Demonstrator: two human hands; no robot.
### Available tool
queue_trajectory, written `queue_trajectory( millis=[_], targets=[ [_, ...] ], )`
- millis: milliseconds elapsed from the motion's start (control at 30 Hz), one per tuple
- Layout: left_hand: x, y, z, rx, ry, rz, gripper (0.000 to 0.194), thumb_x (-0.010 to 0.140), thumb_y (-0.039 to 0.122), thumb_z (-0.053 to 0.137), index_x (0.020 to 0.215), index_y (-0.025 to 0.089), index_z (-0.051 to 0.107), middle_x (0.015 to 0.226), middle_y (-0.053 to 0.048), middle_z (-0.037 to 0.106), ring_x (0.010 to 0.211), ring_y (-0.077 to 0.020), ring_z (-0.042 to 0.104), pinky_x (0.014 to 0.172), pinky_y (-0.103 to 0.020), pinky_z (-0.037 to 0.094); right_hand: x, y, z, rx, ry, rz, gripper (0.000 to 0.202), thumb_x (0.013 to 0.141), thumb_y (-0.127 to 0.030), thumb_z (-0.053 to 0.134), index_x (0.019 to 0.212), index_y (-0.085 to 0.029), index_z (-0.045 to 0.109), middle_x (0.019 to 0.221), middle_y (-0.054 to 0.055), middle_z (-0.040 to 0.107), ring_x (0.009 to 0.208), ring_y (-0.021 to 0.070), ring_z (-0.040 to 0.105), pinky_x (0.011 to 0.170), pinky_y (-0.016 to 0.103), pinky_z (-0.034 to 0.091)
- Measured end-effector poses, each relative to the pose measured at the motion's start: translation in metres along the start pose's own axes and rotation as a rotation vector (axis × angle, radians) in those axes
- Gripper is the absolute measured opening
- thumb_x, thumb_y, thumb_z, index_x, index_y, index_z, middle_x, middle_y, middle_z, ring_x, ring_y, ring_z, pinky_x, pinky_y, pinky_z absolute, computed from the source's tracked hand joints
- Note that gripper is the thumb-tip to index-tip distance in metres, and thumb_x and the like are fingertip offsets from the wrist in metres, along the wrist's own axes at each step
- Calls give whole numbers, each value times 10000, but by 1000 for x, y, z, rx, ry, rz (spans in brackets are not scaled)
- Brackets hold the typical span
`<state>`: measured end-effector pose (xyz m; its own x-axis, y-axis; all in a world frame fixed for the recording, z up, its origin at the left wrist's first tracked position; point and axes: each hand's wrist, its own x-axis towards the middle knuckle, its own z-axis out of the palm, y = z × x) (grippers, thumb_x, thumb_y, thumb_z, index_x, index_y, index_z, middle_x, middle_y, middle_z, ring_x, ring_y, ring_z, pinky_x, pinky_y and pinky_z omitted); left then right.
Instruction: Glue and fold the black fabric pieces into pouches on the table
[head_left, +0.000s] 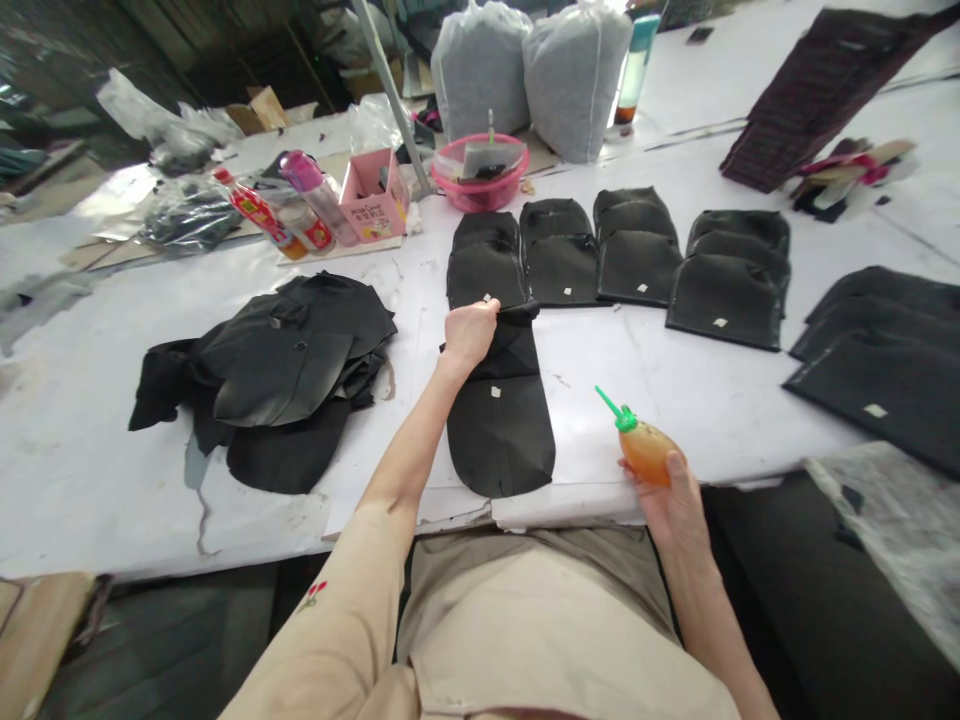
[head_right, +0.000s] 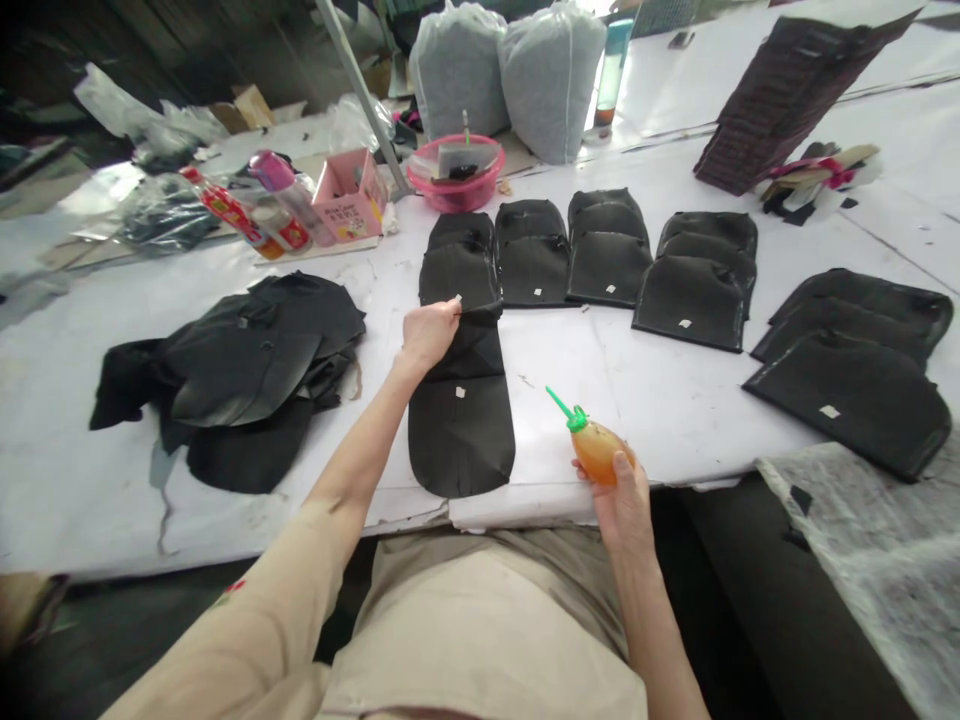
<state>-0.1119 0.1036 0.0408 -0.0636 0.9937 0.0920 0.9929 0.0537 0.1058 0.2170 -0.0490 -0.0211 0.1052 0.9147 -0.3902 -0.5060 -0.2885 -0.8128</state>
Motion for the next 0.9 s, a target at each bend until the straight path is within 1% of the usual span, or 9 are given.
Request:
queue_trajectory(
  millis=[100, 167, 233, 300, 400, 500, 600, 767, 900],
  targets=[
    [-17, 3, 20, -87, 10, -79, 225, 1001, 195, 495, 1171, 186, 642, 976, -88, 727, 865, -235, 685, 733, -309, 447, 0, 0, -1, -7, -14, -6, 513, 740, -546, 828, 1099, -196, 718, 985, 89, 763, 684, 188, 697, 524, 276, 555],
    [-40, 2, 30, -167, 70, -50, 240, 1009, 230, 502, 1221, 186, 605, 977, -67, 730, 853, -206, 687, 746, -289, 457, 0, 0, -1, -2, -19, 3, 514, 739, -544, 831, 1100, -197, 720, 1003, 88, 765, 692, 187, 699, 536, 278, 562],
    [-63, -2, 38, -200, 84, 54, 200, 1024, 274, 488, 1143, 196, 627, 931, -44, 722, 821, -178, 675, 752, -271, 466, 0, 0, -1, 7, -21, 13, 514, 730, -541, 841, 1096, -200, 724, 1005, 83, 767, 692, 187, 702, 540, 279, 568],
    [-83, -6, 46, -173, 52, 207, 193, 1026, 296, 488, 1034, 206, 658, 921, -44, 710, 839, -174, 662, 768, -269, 480, 0, -1, 0, 16, -23, 24, 515, 717, -536, 851, 1089, -201, 729, 996, 79, 769, 685, 188, 705, 532, 275, 568],
    [-98, -9, 59, -114, 27, 332, 151, 999, 268, 540, 1007, 203, 677, 1009, -84, 689, 949, -210, 643, 846, -310, 508, 0, -2, 1, 20, -18, 25, 521, 698, -533, 866, 1077, -202, 731, 969, 75, 771, 678, 189, 706, 527, 271, 569],
    [-98, -6, 67, -82, 27, 277, 127, 969, 237, 590, 1055, 190, 669, 1043, -112, 665, 981, -240, 628, 879, -355, 521, 0, -1, 0, 11, -12, 20, 531, 700, -546, 860, 1079, -197, 729, 968, 80, 770, 685, 194, 709, 529, 276, 573],
    [-90, -2, 69, -54, -25, 215, 123, 981, 213, 551, 1042, 190, 656, 1018, -110, 652, 962, -242, 628, 819, -340, 523, 1, 1, -1, 20, -7, 18, 542, 693, -558, 861, 1065, -188, 728, 935, 75, 766, 672, 195, 710, 514, 272, 561],
    [-76, 4, 66, -38, -56, 219, 160, 986, 178, 474, 946, 192, 629, 928, -111, 648, 876, -252, 624, 747, -351, 511, 1, 2, -2, 38, -5, 21, 525, 714, -539, 854, 1081, -189, 719, 951, 68, 764, 689, 196, 716, 546, 281, 572],
    [-80, 6, 55, -28, -19, 234, 186, 970, 141, 442, 862, 191, 584, 882, -118, 653, 880, -265, 629, 781, -380, 509, -1, 2, -3, 65, -1, 25, 527, 716, -536, 855, 1089, -191, 717, 949, 66, 769, 685, 189, 718, 556, 270, 575]
  ],
)
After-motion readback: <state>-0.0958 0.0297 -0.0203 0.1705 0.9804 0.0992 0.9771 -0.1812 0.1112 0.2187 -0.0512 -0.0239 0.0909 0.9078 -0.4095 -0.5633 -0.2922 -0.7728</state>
